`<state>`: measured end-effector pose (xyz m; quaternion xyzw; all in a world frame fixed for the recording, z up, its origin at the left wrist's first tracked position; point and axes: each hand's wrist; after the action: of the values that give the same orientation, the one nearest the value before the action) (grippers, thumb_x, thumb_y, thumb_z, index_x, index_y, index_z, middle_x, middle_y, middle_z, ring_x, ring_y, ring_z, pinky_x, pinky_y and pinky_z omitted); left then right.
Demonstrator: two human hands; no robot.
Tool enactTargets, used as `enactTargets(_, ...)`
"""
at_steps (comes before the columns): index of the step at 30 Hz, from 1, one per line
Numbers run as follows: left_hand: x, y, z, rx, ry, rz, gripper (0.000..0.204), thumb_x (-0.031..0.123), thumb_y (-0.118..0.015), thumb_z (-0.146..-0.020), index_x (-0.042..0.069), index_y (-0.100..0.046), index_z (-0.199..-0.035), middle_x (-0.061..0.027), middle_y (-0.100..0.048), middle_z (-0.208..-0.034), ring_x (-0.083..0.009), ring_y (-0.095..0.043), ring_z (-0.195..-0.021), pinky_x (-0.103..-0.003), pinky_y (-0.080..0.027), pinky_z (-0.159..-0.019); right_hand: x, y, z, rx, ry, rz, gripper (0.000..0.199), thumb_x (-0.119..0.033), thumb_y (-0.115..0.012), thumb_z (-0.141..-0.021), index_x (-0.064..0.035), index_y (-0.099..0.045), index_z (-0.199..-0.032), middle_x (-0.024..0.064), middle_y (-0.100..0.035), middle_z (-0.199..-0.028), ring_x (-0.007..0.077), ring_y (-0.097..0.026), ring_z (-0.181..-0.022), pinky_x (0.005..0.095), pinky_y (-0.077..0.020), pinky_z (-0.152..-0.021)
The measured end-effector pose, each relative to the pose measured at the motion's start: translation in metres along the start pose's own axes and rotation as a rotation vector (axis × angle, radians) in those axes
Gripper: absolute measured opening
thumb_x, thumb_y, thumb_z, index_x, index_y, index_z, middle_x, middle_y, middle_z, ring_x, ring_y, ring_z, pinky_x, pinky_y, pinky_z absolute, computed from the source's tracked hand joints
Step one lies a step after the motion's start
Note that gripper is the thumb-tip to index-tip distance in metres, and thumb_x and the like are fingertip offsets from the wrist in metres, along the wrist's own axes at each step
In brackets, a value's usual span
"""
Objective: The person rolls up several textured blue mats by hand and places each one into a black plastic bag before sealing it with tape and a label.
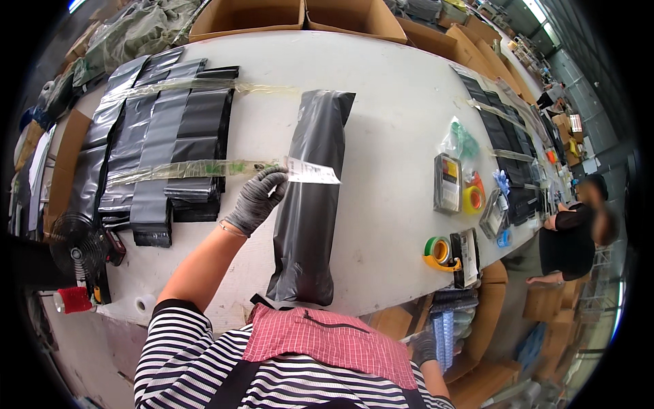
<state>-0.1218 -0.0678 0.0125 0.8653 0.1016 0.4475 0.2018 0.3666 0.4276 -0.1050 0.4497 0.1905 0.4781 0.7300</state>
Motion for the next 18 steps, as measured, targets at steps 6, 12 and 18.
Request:
enactTargets(6,0.012,-0.017,-0.032,0.2,0.055,-0.173,0.028,-0.006,-0.068,-0.082,0.003,-0.068,-0.109,-0.0167,-0.066,-0.112,-0.0309,-0.066,-0.1,-0.036,-0.055,-0.088,-0.004,-0.05,0.007,-0.239,-0.023,0.045,0.038,-0.041,-0.059,-0.084,-0.0072,-0.076,-0.088,0.0211,-0.071,-0.098,0.0369,-0.069,-0.094,0.0447,-0.0539,-0.085)
enactTargets(12,0.05,-0.062,0.057,-0.384,0.153,-0.684,0.012,0.018,-0.058,-0.089,0.008,-0.063,-0.094,-0.013,-0.063,-0.093,-0.0323,-0.062,-0.087,-0.045,-0.052,-0.076,-0.054,-0.045,-0.028,-0.254,0.186,-0.004,0.035,-0.037,-0.059,-0.083,-0.0064,-0.076,-0.084,0.0191,-0.071,-0.09,0.0343,-0.07,-0.089,0.045,-0.0544,-0.084)
enactTargets(18,0.089,-0.038,0.011,-0.805,0.151,-0.503,0.038,0.023,-0.057,-0.093,0.004,-0.056,-0.127,-0.0192,-0.059,-0.127,-0.0357,-0.056,-0.116,-0.046,-0.045,-0.099,0.036,-0.208,-0.018,-0.455,0.382,0.058,0.037,-0.034,-0.054,-0.087,-0.0059,-0.075,-0.099,0.0209,-0.07,-0.106,0.0373,-0.068,-0.101,0.045,-0.0524,-0.092)
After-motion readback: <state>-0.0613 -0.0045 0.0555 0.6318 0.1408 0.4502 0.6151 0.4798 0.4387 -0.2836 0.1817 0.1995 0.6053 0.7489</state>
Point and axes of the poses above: each hand's wrist, its own z-axis away from the middle knuckle, its own y-axis out of the back of the hand, x = y × z
